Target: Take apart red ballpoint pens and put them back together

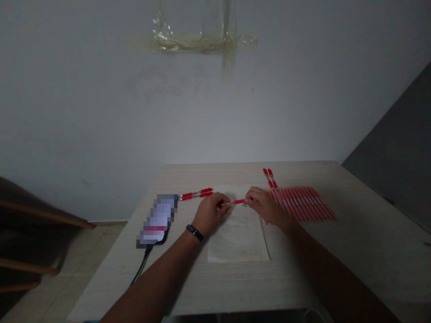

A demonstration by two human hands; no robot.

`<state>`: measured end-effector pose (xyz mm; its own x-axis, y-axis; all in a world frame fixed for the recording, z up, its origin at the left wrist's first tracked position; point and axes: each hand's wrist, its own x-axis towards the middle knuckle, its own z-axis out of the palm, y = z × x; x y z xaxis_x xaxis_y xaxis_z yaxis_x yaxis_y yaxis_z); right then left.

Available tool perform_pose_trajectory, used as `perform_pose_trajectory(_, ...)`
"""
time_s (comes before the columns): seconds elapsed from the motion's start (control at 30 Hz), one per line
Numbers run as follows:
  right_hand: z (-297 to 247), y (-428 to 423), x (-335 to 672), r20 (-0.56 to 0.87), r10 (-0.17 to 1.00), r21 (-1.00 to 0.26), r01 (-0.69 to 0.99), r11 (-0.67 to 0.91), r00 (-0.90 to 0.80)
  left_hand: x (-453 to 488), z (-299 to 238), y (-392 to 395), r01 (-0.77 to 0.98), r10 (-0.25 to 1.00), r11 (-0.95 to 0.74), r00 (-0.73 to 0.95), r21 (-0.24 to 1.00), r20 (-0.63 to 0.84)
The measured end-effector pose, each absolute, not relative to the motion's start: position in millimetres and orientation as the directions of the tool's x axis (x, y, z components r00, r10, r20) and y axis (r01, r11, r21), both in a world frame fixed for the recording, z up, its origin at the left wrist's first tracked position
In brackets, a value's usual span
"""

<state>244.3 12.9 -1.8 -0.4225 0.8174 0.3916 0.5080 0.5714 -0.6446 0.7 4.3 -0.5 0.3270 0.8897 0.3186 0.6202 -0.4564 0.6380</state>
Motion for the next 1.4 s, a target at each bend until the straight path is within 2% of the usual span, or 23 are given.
perform_pose_trajectory(0.53,4.0,13.5,249.9,0.428,0.841,-0.646,0.54,0.54,-0.33,-1.1,1.0,6.6,0.628,0.911,-0.412,0.282,0.66,0.301)
perform_pose_trajectory(1.03,-2.0,26.0,261.6,0.506,0.861,-0.705,0.549,0.449,-0.054,-5.0,1.1,9.4,0.618,0.922,-0.385,0.216,0.685,0.322)
perform_pose_trajectory(1.13,-3.2,24.7,259.1,0.512,0.855,-0.676,0.577,0.459,-0.082,-4.8,2.1,9.3,0.623,0.931,-0.36,0.192,0.694,0.31)
perform_pose_trajectory(1.4,-12.9,14.2,239.0,0.476,0.824,-0.569,0.607,0.554,-0.307,-3.6,4.1,9.3,0.622,0.935,-0.347,0.169,0.702,0.312)
